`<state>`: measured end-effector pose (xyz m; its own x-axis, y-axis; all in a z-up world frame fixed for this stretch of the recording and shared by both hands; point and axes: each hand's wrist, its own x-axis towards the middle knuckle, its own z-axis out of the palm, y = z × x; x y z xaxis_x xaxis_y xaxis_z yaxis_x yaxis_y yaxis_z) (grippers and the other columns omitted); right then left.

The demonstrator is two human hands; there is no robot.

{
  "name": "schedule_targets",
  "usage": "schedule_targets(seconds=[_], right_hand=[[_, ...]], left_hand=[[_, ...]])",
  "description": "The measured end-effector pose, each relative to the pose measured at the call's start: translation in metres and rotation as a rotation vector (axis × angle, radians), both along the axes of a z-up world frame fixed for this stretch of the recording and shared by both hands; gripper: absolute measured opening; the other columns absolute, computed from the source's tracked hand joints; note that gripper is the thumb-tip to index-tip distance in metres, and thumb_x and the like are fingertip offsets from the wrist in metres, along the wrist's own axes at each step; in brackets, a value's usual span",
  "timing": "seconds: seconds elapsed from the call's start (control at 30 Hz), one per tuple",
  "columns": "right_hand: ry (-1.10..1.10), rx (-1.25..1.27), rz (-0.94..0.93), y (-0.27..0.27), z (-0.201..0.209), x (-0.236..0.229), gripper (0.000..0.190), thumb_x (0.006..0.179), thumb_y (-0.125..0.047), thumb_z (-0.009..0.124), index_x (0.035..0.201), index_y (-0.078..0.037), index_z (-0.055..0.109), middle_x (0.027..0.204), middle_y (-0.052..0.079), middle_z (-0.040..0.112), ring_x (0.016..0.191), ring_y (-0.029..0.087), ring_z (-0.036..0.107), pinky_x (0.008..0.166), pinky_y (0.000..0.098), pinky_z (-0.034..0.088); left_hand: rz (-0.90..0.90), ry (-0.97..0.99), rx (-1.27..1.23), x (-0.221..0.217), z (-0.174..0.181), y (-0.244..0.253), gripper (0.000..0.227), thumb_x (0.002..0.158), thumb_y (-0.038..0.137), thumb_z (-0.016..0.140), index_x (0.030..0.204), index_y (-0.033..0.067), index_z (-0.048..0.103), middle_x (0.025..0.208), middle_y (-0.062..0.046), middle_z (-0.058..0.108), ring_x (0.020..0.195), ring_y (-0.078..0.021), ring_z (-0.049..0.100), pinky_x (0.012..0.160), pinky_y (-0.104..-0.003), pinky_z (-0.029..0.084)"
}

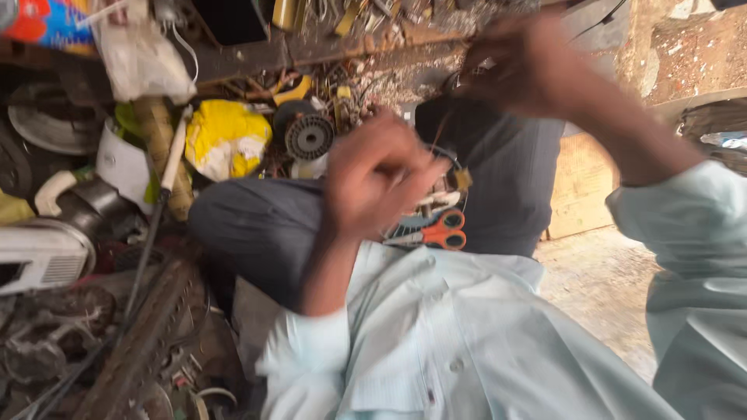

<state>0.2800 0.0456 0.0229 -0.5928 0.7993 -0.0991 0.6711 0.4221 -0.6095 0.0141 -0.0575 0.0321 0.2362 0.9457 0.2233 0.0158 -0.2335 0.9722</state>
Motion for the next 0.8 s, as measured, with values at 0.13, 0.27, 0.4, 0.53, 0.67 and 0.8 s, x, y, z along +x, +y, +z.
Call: schedule_targets(seconds=[0.13, 0.27, 0.4, 0.53, 0.67, 0.8], right_hand=[[0.057, 0.145, 0.305, -0.033, 0.021, 0.012, 0.007, 0.085, -0.019, 0.078, 0.091, -0.017, 0.079, 0.088, 0.005, 0.072, 0.070, 0.026, 0.067, 0.061, 0.0410, 0.054], [-0.127, 0.069, 0.606, -0.127, 0.068, -0.030, 0.018, 0.083, -0.022, 0.069, 0.089, -0.006, 0.074, 0.080, 0.008, 0.066, 0.063, 0.025, 0.063, 0.060, 0.0428, 0.050], [0.018, 0.167, 0.621, -0.095, 0.100, -0.034, 0.018, 0.078, -0.022, 0.068, 0.086, -0.006, 0.071, 0.077, 0.007, 0.061, 0.067, 0.025, 0.061, 0.064, 0.0454, 0.047], [0.391, -0.052, 0.460, -0.020, 0.033, -0.049, 0.017, 0.083, -0.018, 0.070, 0.096, -0.008, 0.076, 0.087, 0.009, 0.070, 0.073, 0.027, 0.067, 0.064, 0.0406, 0.053], [0.160, -0.164, 0.138, 0.003, -0.015, -0.039, 0.013, 0.086, -0.017, 0.076, 0.096, -0.008, 0.077, 0.086, 0.011, 0.073, 0.074, 0.027, 0.072, 0.066, 0.0387, 0.057], [-0.183, 0.017, -0.021, 0.005, 0.002, 0.008, 0.015, 0.098, -0.024, 0.075, 0.098, -0.008, 0.077, 0.085, 0.010, 0.071, 0.077, 0.027, 0.070, 0.067, 0.0391, 0.055]], left_hand=[[-0.437, 0.344, -0.050, 0.009, -0.023, 0.079, 0.023, 0.078, 0.023, 0.089, 0.078, 0.0056, 0.074, 0.077, -0.007, 0.070, 0.072, -0.0207, 0.068, 0.068, -0.034, 0.051], [-0.319, 0.198, -0.107, -0.020, -0.015, 0.050, 0.010, 0.089, 0.016, 0.079, 0.087, 0.0068, 0.076, 0.087, -0.006, 0.075, 0.081, -0.0212, 0.071, 0.073, -0.034, 0.055], [-0.274, 0.558, 0.152, -0.001, 0.021, -0.031, 0.006, 0.092, 0.010, 0.075, 0.096, 0.0072, 0.072, 0.091, -0.013, 0.068, 0.082, -0.0308, 0.068, 0.067, -0.043, 0.053], [0.035, 0.483, 0.422, -0.001, 0.031, -0.053, 0.012, 0.093, 0.002, 0.079, 0.101, 0.0000, 0.069, 0.086, -0.008, 0.065, 0.073, -0.0209, 0.066, 0.064, -0.035, 0.054], [0.167, 0.237, 0.354, -0.004, 0.024, -0.039, 0.019, 0.087, 0.007, 0.081, 0.098, 0.0070, 0.066, 0.086, -0.007, 0.064, 0.078, -0.0234, 0.065, 0.072, -0.035, 0.055], [-0.047, 0.147, 0.051, 0.003, -0.021, 0.026, 0.026, 0.085, 0.014, 0.090, 0.079, 0.0056, 0.066, 0.077, -0.006, 0.064, 0.070, -0.0183, 0.062, 0.066, -0.033, 0.049]])
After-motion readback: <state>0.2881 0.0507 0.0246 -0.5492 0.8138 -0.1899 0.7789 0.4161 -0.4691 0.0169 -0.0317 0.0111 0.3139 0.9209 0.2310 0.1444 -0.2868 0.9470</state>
